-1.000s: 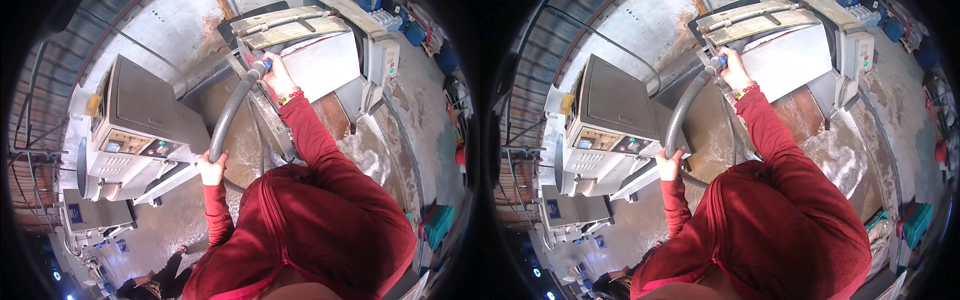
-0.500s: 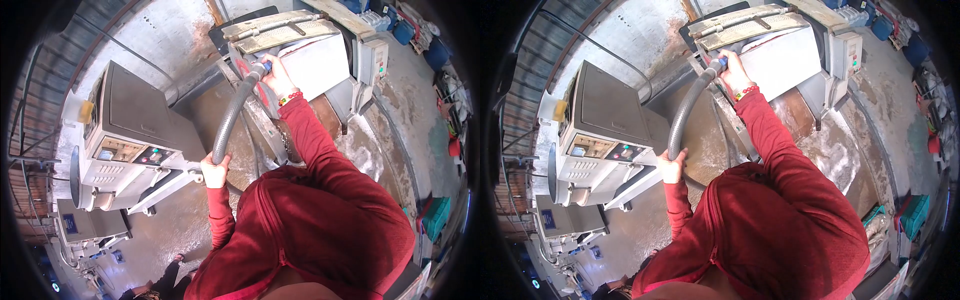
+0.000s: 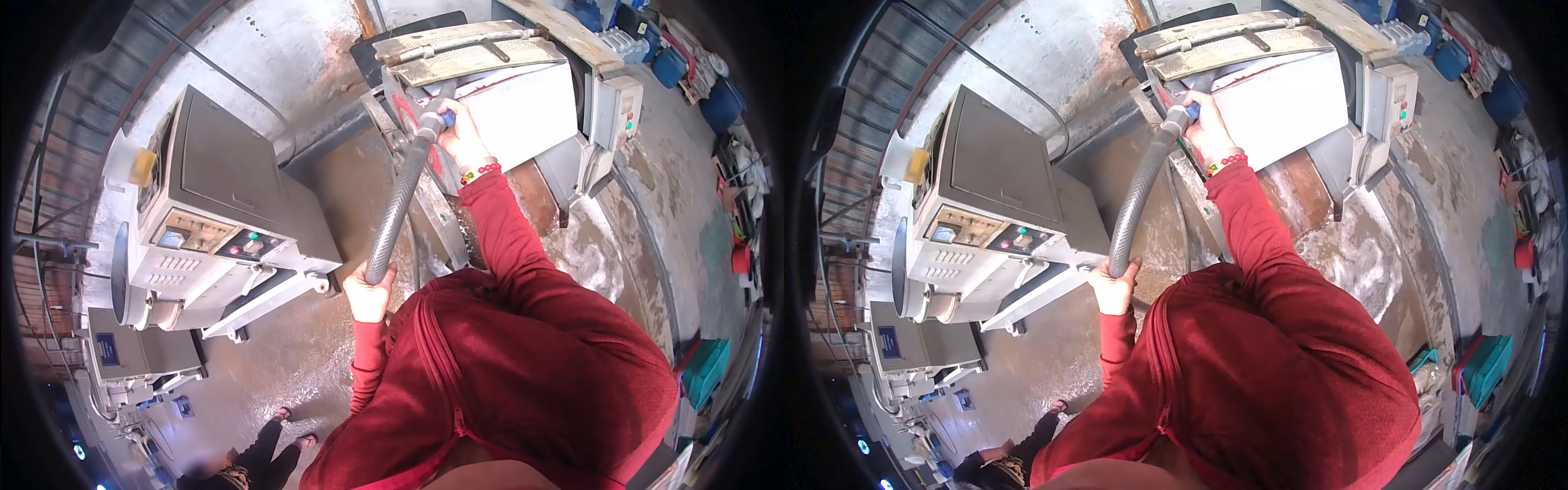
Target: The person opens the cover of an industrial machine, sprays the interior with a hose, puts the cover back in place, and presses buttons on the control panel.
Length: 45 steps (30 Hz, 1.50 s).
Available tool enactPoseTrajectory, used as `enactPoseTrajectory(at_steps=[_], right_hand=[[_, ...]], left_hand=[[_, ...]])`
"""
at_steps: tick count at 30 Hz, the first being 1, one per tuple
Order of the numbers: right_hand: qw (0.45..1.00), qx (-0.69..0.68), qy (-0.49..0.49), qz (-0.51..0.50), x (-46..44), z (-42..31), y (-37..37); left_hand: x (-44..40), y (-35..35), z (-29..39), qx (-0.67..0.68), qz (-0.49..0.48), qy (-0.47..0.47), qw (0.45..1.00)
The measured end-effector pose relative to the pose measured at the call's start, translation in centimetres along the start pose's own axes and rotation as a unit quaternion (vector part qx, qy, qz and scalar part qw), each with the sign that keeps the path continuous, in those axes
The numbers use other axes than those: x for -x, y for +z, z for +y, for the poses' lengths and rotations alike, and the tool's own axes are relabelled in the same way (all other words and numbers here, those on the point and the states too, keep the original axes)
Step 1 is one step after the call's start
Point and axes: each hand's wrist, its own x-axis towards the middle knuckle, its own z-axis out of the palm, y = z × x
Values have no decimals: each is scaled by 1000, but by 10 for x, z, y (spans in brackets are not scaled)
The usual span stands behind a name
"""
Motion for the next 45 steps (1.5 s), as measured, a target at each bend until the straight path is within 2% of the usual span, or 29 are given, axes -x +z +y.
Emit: enactPoseTrajectory(at_steps=[11, 15, 16, 28, 45], right_hand=[[999, 16, -17, -35, -7, -4, -19], [999, 18, 13, -39, 6, -6, -9], [999, 14, 12, -33, 4, -5, -10], [999, 34, -2, -25, 17, -4, -2], [999, 41, -14, -24, 11, -14, -15]], left_hand=[[11, 6, -2, -25, -19, 24, 999], [11, 6, -6, -37, -11, 28, 999], [13, 8, -6, -11, 1, 53, 999], [15, 8, -6, -38, 17, 30, 999], [12, 16, -10, -37, 20, 49, 998]])
